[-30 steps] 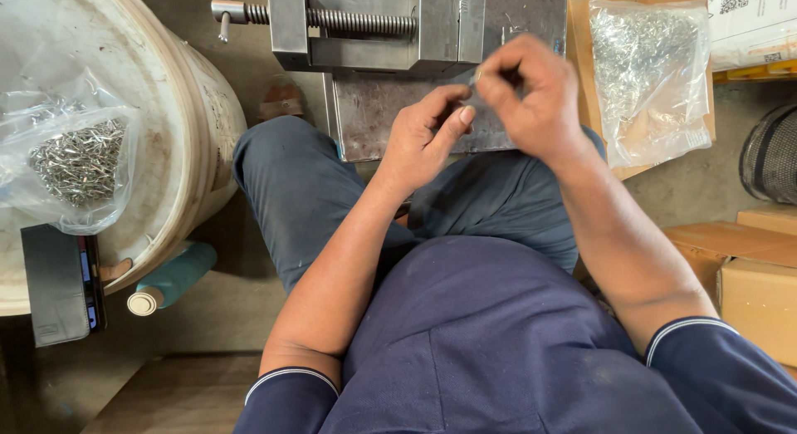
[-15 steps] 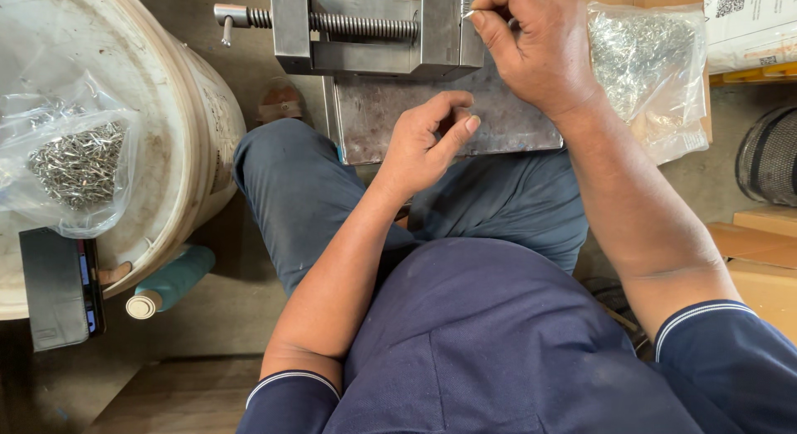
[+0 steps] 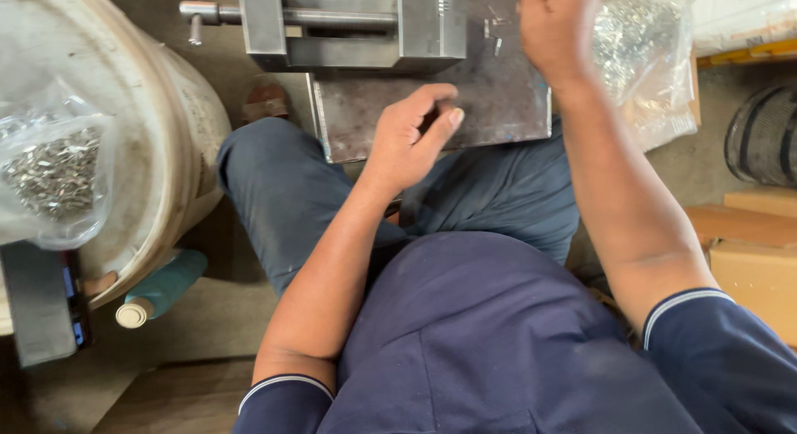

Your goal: The person sits on the floor and uses a bench vise to assemble small metal fasteners. They pick up individual pins and sleeves, insert them into the vise jaws, and tighten the screw to secure the components together before releasing them.

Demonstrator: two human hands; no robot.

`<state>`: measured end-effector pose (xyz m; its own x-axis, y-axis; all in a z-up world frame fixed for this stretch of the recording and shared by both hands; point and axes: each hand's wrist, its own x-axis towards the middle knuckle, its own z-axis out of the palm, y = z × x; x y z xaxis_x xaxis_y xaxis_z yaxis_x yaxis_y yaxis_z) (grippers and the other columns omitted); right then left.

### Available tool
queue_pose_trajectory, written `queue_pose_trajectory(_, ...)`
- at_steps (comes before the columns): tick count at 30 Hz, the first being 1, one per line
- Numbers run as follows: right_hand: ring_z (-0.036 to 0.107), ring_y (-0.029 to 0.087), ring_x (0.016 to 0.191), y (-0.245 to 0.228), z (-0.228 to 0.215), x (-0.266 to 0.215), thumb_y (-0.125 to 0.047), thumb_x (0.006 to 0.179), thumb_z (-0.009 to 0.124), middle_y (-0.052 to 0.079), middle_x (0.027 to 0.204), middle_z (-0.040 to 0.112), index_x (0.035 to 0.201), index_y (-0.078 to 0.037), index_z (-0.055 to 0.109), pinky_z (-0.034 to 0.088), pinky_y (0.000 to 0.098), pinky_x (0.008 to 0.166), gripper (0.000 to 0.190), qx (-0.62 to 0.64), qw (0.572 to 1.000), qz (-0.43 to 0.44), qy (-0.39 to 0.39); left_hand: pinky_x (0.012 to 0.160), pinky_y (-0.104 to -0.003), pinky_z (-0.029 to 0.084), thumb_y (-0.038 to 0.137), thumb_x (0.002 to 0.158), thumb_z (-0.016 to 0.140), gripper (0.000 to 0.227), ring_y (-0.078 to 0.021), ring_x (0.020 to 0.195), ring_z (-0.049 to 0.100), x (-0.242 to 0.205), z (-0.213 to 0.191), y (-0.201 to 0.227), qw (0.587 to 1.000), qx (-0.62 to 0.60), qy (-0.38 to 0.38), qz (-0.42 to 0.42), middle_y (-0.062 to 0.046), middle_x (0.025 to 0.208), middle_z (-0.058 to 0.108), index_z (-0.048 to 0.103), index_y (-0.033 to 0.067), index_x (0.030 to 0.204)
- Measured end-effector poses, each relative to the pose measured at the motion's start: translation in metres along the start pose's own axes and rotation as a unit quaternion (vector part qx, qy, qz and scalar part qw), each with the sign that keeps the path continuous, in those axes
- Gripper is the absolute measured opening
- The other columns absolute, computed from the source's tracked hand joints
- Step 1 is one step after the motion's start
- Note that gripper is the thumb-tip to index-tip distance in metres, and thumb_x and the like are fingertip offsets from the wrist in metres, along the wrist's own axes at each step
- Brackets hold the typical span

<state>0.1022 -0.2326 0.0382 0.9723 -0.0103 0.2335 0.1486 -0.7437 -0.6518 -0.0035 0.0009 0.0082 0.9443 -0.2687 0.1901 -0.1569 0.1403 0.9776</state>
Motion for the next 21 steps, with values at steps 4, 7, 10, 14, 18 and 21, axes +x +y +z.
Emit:
queue_pose_trajectory(4, 0.067, 0.037, 0.112, 0.008, 0.000, -0.019, -0.006, 0.107, 0.066, 0.018, 0.119, 0.071, 0.120, 0.001, 0.071, 0.053, 0.0449, 0.095, 0.016, -0.084, 0.979, -0.186, -0.025, 0.071, -0.023, 0.048, 0.012, 0.105, 0.069, 0.021, -0.0067, 0.076, 0.052, 0.002, -0.001, -0.001, 0.999, -0.029, -0.010, -0.008, 0.001, 0.087, 0.061, 0.063, -0.0004, 0.121)
queue_pose_trajectory(7, 0.058, 0.041, 0.130, -0.010, 0.002, -0.042, -0.004, 0.100, 0.065, 0.021, 0.138, 0.064, 0.132, 0.002, 0.066, 0.048, 0.0468, 0.110, 0.033, -0.099, 0.972, -0.201, -0.072, 0.070, -0.023, 0.047, 0.011, 0.105, 0.069, 0.020, -0.0065, 0.076, 0.052, 0.003, 0.000, -0.001, 0.999, -0.031, -0.015, -0.011, 0.001, 0.087, 0.060, 0.062, -0.0008, 0.120)
queue_pose_trajectory(10, 0.056, 0.042, 0.134, -0.026, 0.001, -0.071, -0.007, 0.097, 0.069, 0.021, 0.141, 0.060, 0.132, 0.004, 0.064, 0.046, 0.0474, 0.113, 0.037, -0.138, 0.965, -0.207, -0.083, 0.068, -0.023, 0.046, 0.010, 0.105, 0.068, 0.020, -0.0067, 0.074, 0.051, 0.002, 0.000, -0.003, 0.999, -0.029, -0.014, -0.012, 0.001, 0.086, 0.061, 0.062, -0.0010, 0.121)
queue_pose_trajectory(14, 0.060, 0.035, 0.134, -0.023, -0.007, -0.103, 0.001, 0.099, 0.066, 0.018, 0.139, 0.062, 0.131, 0.004, 0.065, 0.050, 0.0447, 0.115, 0.032, -0.055, 0.979, -0.175, -0.092, 0.072, -0.022, 0.050, 0.009, 0.107, 0.067, 0.019, -0.0065, 0.077, 0.058, 0.003, 0.001, -0.006, 1.000, -0.017, -0.013, 0.013, 0.001, 0.088, 0.065, 0.062, -0.0003, 0.123)
queue_pose_trajectory(18, 0.065, 0.019, 0.125, 0.005, -0.010, -0.103, 0.002, 0.108, 0.062, 0.013, 0.133, 0.061, 0.135, 0.002, 0.062, 0.059, 0.0333, 0.108, 0.026, 0.224, 0.973, -0.038, -0.027, 0.074, -0.023, 0.050, 0.008, 0.108, 0.067, 0.020, -0.0067, 0.079, 0.058, 0.000, 0.002, -0.008, 1.000, -0.027, -0.013, 0.008, 0.000, 0.089, 0.067, 0.061, -0.0003, 0.125)
queue_pose_trajectory(21, 0.066, 0.011, 0.102, 0.021, -0.022, -0.090, -0.002, 0.108, 0.066, 0.009, 0.118, 0.062, 0.127, 0.001, 0.065, 0.060, 0.0253, 0.087, 0.020, 0.239, 0.970, 0.020, -0.046, 0.074, -0.023, 0.049, 0.008, 0.108, 0.067, 0.019, -0.0068, 0.079, 0.056, 0.001, 0.004, -0.007, 0.999, -0.033, -0.014, -0.002, -0.001, 0.089, 0.065, 0.062, -0.0002, 0.125)
